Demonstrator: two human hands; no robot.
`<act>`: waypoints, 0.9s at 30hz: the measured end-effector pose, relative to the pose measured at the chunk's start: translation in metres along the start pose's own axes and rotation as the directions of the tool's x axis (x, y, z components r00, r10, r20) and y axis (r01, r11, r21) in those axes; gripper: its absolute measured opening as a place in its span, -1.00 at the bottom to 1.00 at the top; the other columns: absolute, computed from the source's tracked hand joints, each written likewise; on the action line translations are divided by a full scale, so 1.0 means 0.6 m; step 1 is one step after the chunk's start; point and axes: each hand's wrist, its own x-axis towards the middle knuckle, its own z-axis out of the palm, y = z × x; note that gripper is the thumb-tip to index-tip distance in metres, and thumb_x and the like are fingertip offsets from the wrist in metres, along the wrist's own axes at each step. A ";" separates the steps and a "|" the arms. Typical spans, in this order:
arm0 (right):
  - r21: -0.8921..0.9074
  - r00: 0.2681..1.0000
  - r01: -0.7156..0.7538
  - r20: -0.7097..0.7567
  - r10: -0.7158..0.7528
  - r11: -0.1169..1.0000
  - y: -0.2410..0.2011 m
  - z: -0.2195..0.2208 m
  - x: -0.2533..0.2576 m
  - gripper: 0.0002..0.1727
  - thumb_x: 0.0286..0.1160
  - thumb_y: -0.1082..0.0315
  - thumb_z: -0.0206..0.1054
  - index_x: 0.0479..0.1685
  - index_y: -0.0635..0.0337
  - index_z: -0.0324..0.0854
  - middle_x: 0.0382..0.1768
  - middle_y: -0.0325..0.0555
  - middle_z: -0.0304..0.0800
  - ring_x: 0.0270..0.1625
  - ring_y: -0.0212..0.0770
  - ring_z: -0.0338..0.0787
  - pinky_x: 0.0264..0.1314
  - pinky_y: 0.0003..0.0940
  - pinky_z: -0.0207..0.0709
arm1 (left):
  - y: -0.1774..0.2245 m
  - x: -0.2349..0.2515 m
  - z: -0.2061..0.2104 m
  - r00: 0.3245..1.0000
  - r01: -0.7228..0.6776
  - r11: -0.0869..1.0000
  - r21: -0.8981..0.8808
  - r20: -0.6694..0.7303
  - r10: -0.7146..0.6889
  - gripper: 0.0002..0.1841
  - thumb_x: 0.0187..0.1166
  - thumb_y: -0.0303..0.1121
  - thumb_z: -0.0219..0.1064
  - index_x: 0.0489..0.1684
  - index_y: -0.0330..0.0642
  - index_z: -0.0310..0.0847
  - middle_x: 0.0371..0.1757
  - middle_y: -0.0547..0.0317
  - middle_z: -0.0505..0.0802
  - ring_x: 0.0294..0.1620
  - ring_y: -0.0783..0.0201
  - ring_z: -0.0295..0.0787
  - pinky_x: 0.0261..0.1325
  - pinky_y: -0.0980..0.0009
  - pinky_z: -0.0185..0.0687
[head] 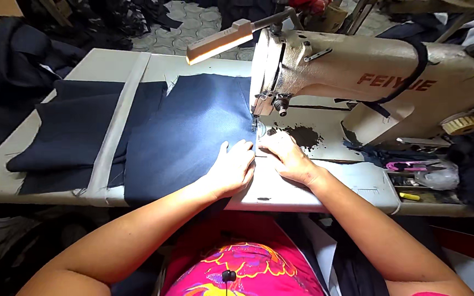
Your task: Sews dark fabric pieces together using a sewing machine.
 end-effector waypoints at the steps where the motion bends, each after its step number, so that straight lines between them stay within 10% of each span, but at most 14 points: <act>1: -0.014 1.000 -0.006 0.002 0.006 1.000 -0.001 0.001 -0.003 -0.56 0.45 0.35 0.11 0.17 0.14 0.84 0.09 0.07 0.83 0.29 0.14 0.70 0.37 0.11 0.50 | 0.000 0.001 -0.003 1.000 0.009 1.000 -0.009 0.015 -0.009 -0.62 0.65 -0.23 0.04 0.01 -0.33 0.70 0.59 -0.18 0.61 0.76 -0.14 0.35 0.61 -0.50 0.05; 8: -0.058 0.999 0.005 0.046 -0.003 0.998 -0.006 -0.004 0.002 -0.60 0.51 0.33 0.13 0.09 0.02 0.89 0.35 -0.05 0.78 0.53 0.18 0.55 0.60 0.22 0.28 | 0.011 0.018 -0.038 0.997 0.065 0.988 -0.138 -0.019 -0.068 -0.68 0.68 -0.31 0.04 -0.05 -0.32 0.69 0.21 -0.10 0.80 0.41 -0.02 0.69 0.54 -0.34 0.23; 14: 0.062 0.995 0.032 0.097 -0.037 0.998 0.005 -0.007 0.010 -0.54 0.39 0.40 0.09 0.23 0.24 0.75 0.18 0.03 0.82 0.37 0.09 0.69 0.51 0.08 0.42 | 0.049 -0.005 -0.008 0.985 0.161 0.987 -0.011 0.068 -0.159 -0.54 0.75 -0.20 0.00 0.40 -0.28 0.59 0.62 -0.12 0.60 0.80 -0.10 0.29 0.63 -0.56 -0.11; 27: -0.024 0.984 -0.177 -0.001 0.177 0.984 0.006 0.004 0.019 -0.62 0.47 0.46 0.18 0.24 0.28 0.70 0.20 0.13 0.76 0.37 0.15 0.68 0.52 0.09 0.45 | -0.036 0.068 -0.004 0.993 0.113 0.991 -0.075 0.043 -0.110 -0.58 0.72 -0.26 0.00 0.33 -0.30 0.60 0.58 -0.13 0.61 0.76 -0.08 0.34 0.66 -0.50 -0.12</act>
